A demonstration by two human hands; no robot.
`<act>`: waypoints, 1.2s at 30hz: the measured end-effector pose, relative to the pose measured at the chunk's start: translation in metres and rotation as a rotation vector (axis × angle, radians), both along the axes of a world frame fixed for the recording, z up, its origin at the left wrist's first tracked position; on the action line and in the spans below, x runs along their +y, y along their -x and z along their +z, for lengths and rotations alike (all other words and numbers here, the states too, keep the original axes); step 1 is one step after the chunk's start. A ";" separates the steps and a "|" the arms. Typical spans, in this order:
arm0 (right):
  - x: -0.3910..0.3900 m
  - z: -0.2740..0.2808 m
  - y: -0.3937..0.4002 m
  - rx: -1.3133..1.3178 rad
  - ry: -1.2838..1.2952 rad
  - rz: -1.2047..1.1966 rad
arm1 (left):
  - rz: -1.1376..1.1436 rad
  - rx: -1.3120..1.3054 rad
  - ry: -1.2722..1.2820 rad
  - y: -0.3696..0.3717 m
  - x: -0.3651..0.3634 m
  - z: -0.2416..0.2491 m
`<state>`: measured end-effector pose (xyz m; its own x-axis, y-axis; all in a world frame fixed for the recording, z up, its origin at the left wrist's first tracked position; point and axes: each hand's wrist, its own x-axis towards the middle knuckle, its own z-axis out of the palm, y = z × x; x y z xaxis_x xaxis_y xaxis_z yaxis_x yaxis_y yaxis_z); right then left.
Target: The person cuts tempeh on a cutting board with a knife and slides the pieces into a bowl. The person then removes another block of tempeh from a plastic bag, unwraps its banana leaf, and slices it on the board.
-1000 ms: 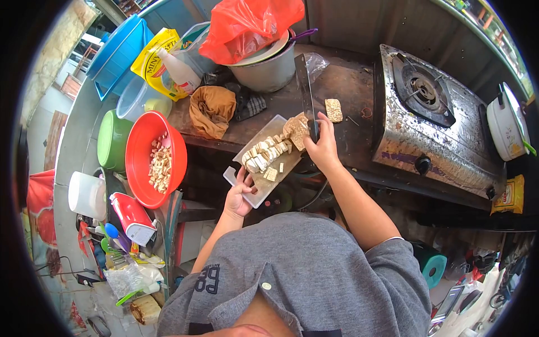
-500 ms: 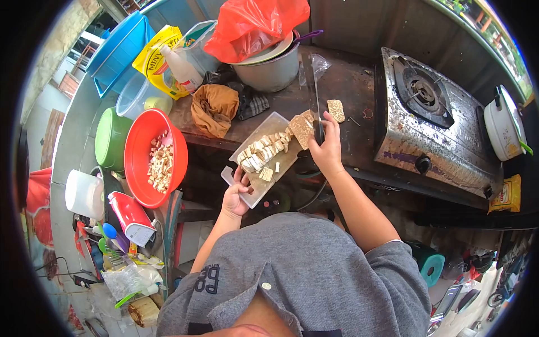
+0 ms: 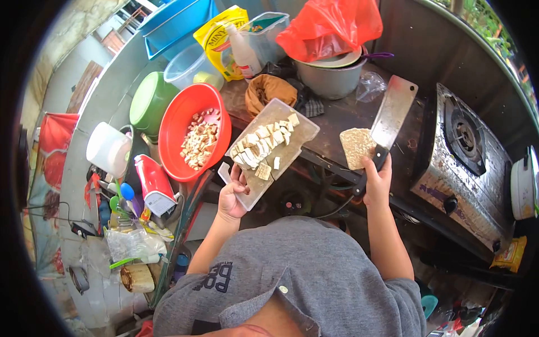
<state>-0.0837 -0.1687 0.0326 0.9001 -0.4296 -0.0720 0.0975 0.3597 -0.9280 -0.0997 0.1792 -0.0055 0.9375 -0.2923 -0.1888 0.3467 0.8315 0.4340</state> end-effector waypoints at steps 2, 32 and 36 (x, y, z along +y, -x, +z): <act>0.000 -0.004 0.006 0.001 -0.015 0.034 | 0.174 0.012 -0.093 0.005 0.013 0.032; -0.028 0.012 0.045 0.014 -0.062 -0.015 | -0.005 -0.029 -0.559 -0.066 -0.049 0.077; -0.036 0.006 0.041 0.018 -0.050 0.020 | -0.218 0.122 -0.428 -0.087 -0.105 0.016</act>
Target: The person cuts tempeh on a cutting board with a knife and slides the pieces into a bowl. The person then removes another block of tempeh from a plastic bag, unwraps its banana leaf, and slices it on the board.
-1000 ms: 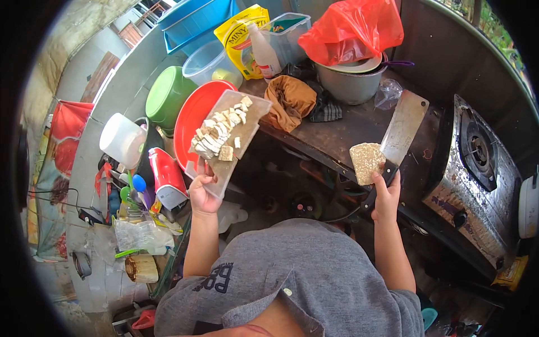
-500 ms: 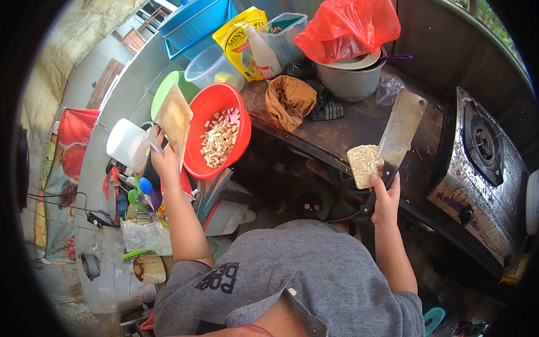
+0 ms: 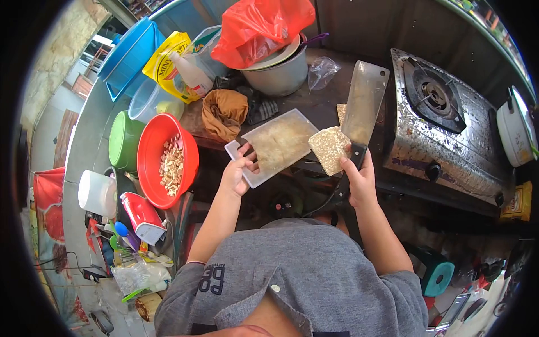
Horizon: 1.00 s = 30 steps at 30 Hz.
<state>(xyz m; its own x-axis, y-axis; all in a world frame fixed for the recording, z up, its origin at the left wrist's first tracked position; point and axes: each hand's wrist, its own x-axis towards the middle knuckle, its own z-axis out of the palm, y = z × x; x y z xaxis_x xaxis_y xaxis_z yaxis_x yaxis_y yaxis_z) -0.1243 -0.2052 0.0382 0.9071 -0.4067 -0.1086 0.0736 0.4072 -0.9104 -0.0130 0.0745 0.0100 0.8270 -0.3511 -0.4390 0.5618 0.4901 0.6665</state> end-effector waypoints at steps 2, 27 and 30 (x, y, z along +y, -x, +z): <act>-0.001 -0.001 -0.004 -0.013 0.014 -0.013 | 0.095 -0.017 -0.125 0.002 -0.029 -0.001; -0.008 -0.029 -0.088 -0.460 0.999 0.249 | -0.258 -1.195 -0.890 -0.052 -0.081 -0.014; -0.017 -0.015 -0.057 -0.252 0.942 0.250 | -0.255 -1.292 -1.069 -0.046 -0.082 0.000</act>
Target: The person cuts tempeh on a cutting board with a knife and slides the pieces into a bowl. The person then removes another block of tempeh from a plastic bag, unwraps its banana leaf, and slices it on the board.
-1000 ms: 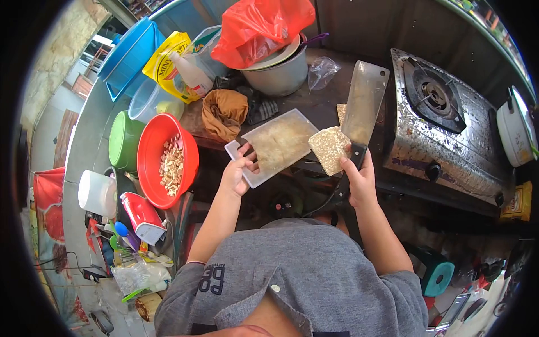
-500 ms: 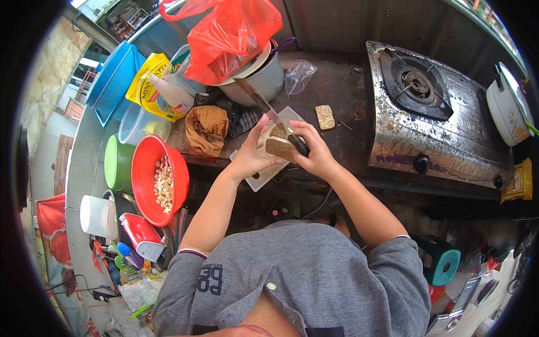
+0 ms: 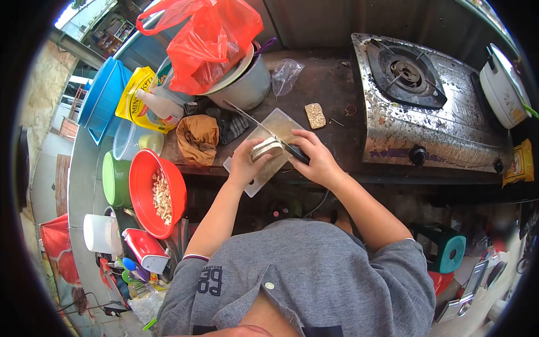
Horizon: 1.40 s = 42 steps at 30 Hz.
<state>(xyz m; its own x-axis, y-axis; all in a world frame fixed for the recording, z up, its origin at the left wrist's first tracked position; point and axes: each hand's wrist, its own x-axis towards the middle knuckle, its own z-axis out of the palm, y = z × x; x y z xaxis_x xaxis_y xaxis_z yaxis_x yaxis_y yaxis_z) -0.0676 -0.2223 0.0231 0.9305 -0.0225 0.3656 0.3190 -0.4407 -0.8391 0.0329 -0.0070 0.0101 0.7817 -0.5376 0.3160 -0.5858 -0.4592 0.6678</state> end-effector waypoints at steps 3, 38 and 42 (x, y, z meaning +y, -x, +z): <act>-0.005 0.005 0.028 0.141 -0.011 -0.080 | -0.011 0.048 -0.253 0.007 0.002 0.007; -0.006 0.001 0.050 0.429 0.132 -0.229 | 0.369 0.999 0.246 0.001 -0.015 0.009; 0.000 -0.007 0.042 0.396 0.120 -0.186 | 0.356 0.453 -0.128 -0.030 0.027 -0.065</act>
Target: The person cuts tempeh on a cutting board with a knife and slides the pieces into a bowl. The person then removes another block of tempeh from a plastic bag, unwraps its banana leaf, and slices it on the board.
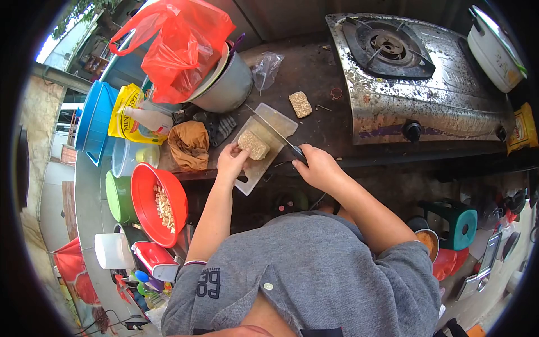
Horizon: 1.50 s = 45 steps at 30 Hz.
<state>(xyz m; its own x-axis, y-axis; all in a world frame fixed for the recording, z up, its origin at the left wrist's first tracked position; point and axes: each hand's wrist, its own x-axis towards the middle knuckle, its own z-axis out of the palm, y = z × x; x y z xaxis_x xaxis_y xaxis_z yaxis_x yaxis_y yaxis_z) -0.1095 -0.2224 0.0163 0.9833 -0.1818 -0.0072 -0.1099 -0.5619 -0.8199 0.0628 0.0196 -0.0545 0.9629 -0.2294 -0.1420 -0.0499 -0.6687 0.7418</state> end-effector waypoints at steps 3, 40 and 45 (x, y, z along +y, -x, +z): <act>0.012 -0.003 -0.011 0.055 0.005 0.041 | 0.126 0.156 0.172 0.018 -0.018 0.042; 0.085 0.049 -0.020 0.326 0.365 0.074 | 0.093 0.156 0.379 0.008 -0.030 0.030; 0.083 0.024 -0.037 0.289 0.353 0.079 | 0.069 0.123 0.335 0.005 -0.029 0.018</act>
<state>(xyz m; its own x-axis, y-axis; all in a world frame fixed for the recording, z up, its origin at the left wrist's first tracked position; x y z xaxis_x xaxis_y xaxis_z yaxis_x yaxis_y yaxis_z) -0.0724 -0.1393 0.0400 0.9609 -0.1473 -0.2345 -0.2519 -0.8171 -0.5186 0.0574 -0.0089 -0.0361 0.9582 -0.2176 -0.1858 0.0903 -0.3863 0.9179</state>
